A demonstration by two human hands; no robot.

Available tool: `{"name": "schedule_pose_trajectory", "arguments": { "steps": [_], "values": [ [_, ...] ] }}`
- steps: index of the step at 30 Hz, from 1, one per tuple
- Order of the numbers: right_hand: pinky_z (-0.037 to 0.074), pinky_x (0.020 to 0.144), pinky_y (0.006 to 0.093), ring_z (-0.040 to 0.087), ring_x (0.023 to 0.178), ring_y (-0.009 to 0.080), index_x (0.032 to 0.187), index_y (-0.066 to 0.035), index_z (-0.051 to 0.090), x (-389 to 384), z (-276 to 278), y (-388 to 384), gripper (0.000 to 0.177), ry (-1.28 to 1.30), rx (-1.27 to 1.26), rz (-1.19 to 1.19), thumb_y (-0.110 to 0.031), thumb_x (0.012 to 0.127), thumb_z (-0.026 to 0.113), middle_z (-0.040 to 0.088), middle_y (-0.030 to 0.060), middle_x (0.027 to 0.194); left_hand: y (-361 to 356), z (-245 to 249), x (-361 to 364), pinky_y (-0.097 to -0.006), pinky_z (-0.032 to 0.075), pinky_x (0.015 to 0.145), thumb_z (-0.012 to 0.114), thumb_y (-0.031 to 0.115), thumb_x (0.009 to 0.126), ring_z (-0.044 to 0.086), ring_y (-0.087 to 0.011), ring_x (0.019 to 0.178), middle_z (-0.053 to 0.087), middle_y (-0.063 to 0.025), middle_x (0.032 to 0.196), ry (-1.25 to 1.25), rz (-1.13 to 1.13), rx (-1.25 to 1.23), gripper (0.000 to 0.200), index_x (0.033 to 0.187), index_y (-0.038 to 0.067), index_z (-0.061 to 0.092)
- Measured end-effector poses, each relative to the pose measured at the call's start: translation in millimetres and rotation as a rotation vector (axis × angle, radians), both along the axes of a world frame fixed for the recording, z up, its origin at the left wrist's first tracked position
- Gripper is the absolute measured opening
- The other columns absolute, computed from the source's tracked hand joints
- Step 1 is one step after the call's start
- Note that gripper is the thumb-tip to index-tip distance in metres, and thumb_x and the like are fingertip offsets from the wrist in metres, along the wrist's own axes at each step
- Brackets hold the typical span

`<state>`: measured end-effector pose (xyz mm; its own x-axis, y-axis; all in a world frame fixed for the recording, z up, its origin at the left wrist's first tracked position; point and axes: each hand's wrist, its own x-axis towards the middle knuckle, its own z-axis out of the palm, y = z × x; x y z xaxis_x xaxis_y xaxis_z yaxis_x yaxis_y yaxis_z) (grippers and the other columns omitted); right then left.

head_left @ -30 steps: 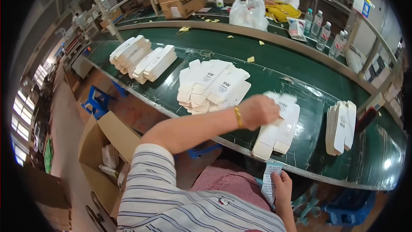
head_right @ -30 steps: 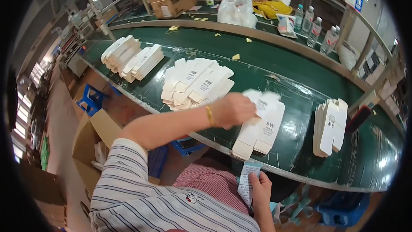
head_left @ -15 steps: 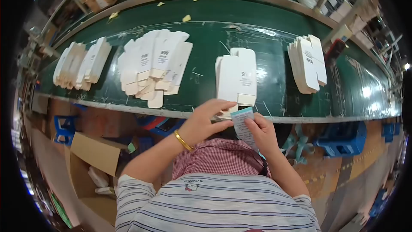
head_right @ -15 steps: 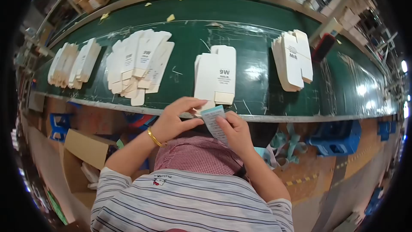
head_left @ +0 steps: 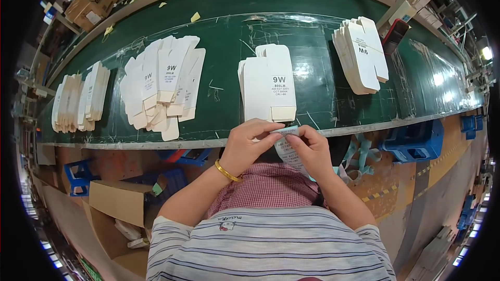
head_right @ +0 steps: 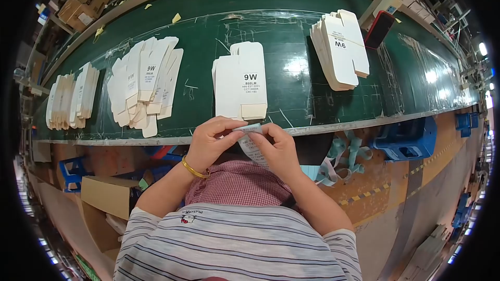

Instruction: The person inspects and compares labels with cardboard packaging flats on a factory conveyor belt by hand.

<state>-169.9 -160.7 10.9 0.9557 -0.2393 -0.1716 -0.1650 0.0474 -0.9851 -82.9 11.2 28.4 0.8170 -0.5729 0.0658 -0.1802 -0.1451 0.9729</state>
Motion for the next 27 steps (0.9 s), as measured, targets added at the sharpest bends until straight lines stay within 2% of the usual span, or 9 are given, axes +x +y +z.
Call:
{"name": "schedule_pose_trajectory", "arguments": {
  "steps": [4,10,14,15,18,21,24,27],
  "values": [
    [0.044,0.064,0.0220,0.052,0.072,0.0051,0.091,-0.001,0.063,6,-2,0,0.015,0.022,-0.056,-0.043,-0.015,0.094,0.066,0.061,-0.0007,0.078,-5,-5,7,-0.0224,0.048,0.069,0.071,0.007,0.086,0.062,-0.0103,0.082,0.070,-0.0060,0.096,0.063,0.028,-0.033,0.019,0.105,0.003,0.074],
    [0.043,0.059,0.0253,0.050,0.068,0.0060,0.090,0.002,0.061,18,2,7,0.023,0.088,-0.115,-0.070,-0.020,0.096,0.062,0.059,0.0009,0.074,-12,-9,23,-0.0224,0.047,0.067,0.070,0.006,0.086,0.061,-0.0105,0.080,0.070,-0.0061,0.090,-0.105,0.127,0.009,0.019,0.103,0.003,0.075],
    [0.042,0.059,0.0248,0.050,0.067,0.0056,0.094,0.002,0.064,22,-5,2,0.025,0.129,-0.157,-0.035,-0.022,0.099,0.058,0.059,0.0000,0.072,-13,-10,39,-0.0221,0.046,0.062,0.070,0.008,0.086,0.061,-0.0100,0.070,0.070,-0.0065,0.083,-0.115,0.075,0.083,0.019,0.104,0.004,0.075],
    [0.041,0.059,0.0234,0.049,0.067,0.0043,0.094,0.001,0.065,25,-3,2,0.026,0.142,-0.143,-0.036,-0.023,0.100,0.057,0.060,-0.0015,0.074,-13,-14,44,-0.0233,0.048,0.061,0.069,0.008,0.087,0.061,-0.0089,0.067,0.070,-0.0068,0.081,-0.148,0.043,0.076,0.026,0.113,0.004,0.072],
    [0.040,0.057,0.0209,0.048,0.065,0.0021,0.095,0.001,0.066,37,-6,0,0.028,0.201,-0.036,-0.086,-0.025,0.101,0.055,0.061,-0.0032,0.075,-13,-12,53,-0.0253,0.050,0.064,0.067,0.007,0.088,0.063,-0.0120,0.070,0.069,-0.0088,0.083,-0.036,0.040,0.084,0.032,0.120,0.004,0.068],
    [0.038,0.054,0.0192,0.048,0.062,0.0009,0.097,0.001,0.067,55,-11,-7,0.029,0.333,0.090,-0.138,-0.026,0.101,0.055,0.061,-0.0027,0.075,0,-29,80,-0.0295,0.051,0.067,0.067,0.004,0.086,0.064,-0.0185,0.073,0.068,-0.0100,0.086,-0.398,-0.008,0.185,0.035,0.121,0.004,0.067],
    [0.039,0.051,0.0192,0.050,0.060,0.0018,0.100,0.002,0.066,65,-14,-13,0.029,0.441,0.190,-0.155,-0.025,0.101,0.056,0.063,-0.0010,0.076,0,-31,90,-0.0326,0.051,0.069,0.066,0.001,0.084,0.063,-0.0241,0.078,0.066,-0.0101,0.089,-0.702,-0.101,0.217,0.032,0.115,0.004,0.068],
    [0.041,0.052,0.0201,0.052,0.060,0.0025,0.100,0.003,0.066,71,-19,-11,0.028,0.474,0.246,-0.181,-0.024,0.101,0.056,0.064,-0.0002,0.077,0,-30,90,-0.0341,0.050,0.071,0.065,-0.001,0.081,0.058,-0.0240,0.080,0.063,-0.0085,0.089,-0.648,-0.199,0.270,0.037,0.117,0.002,0.067]
  ]
}}
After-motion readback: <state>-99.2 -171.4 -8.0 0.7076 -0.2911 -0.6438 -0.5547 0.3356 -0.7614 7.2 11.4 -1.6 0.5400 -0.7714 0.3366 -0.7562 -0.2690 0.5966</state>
